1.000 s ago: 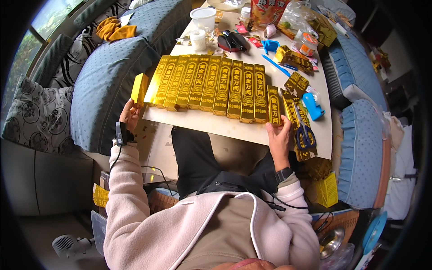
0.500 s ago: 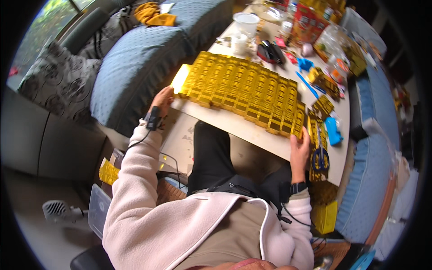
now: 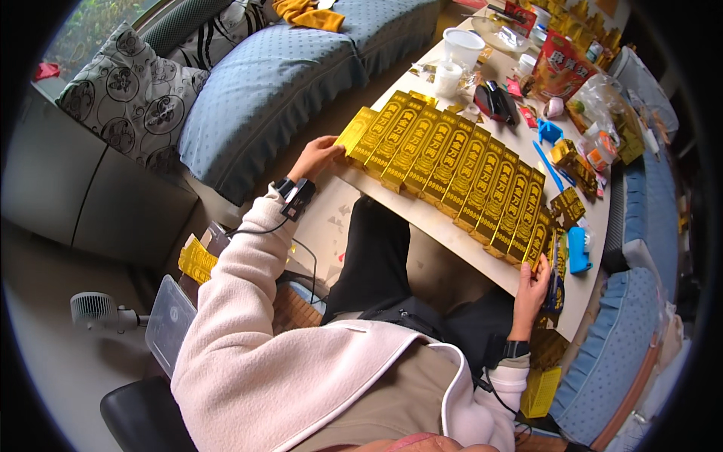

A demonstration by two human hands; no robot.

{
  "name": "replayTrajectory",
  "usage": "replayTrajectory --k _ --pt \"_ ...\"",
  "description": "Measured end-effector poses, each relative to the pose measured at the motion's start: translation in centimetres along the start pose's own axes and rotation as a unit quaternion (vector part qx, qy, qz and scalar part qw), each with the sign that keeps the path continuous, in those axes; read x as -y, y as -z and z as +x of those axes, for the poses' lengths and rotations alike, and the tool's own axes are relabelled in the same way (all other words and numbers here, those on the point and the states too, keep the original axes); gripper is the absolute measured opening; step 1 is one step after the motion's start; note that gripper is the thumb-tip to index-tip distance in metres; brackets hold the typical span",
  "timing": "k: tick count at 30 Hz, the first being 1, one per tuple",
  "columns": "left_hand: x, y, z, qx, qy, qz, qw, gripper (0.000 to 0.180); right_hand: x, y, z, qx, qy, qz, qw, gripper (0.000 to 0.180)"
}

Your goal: The person cuts a sheet of gold-colored paper with scissors, folds it into a rectangular bar, and applies glue to seal the edges. They repeat this process to produce multiple bars and stack them on the table.

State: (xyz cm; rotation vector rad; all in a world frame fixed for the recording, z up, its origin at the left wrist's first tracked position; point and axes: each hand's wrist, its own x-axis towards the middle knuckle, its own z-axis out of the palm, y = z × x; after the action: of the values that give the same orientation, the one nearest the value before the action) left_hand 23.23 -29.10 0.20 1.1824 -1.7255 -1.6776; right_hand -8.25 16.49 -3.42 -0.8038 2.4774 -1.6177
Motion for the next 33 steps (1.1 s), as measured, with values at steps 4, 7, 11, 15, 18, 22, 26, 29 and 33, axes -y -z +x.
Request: replayTrajectory --k 4,7,11,15,18,22,26,29,33 --pt "-0.8 -0.3 0.3 0.004 -0.003 0.022 1.0 0.047 -0.4 -0.2 -0.3 0.004 -0.002 -0.002 1.0 0.049" --pt "-0.6 -0.8 0.8 0.008 -0.026 0.015 1.0 0.048 -0.7 -0.3 -0.4 -0.004 -0.001 -0.008 1.0 0.05" --pt "0.6 -0.3 1.3 0.012 -0.033 -0.005 0.999 0.047 -0.6 -0.2 -0.4 -0.004 -0.016 -0.022 1.0 0.051" --pt "1.9 0.1 2.3 0.024 -0.056 0.034 0.998 0.049 -0.5 -0.4 -0.2 0.006 -0.011 0.018 1.0 0.051" --pt "3.0 0.4 3.1 0.052 -0.094 0.026 0.994 0.048 -1.1 -0.4 -0.4 -0.007 -0.015 0.092 0.996 0.051" --pt "3.9 0.3 4.0 0.038 -0.105 0.017 0.994 0.044 -1.5 0.2 -0.7 0.005 -0.033 0.042 0.999 0.052" --pt "4.1 0.4 4.4 0.022 -0.098 0.031 0.994 0.044 -0.7 0.7 -1.4 0.013 -0.018 0.011 1.0 0.053" --pt "4.2 0.8 4.4 0.004 -0.084 0.058 0.995 0.045 -0.2 0.7 -1.4 0.031 -0.029 0.049 0.998 0.054" --pt "4.0 0.7 4.3 0.029 -0.099 0.032 0.994 0.048 -0.5 0.8 -1.2 0.027 -0.022 0.007 0.999 0.056"
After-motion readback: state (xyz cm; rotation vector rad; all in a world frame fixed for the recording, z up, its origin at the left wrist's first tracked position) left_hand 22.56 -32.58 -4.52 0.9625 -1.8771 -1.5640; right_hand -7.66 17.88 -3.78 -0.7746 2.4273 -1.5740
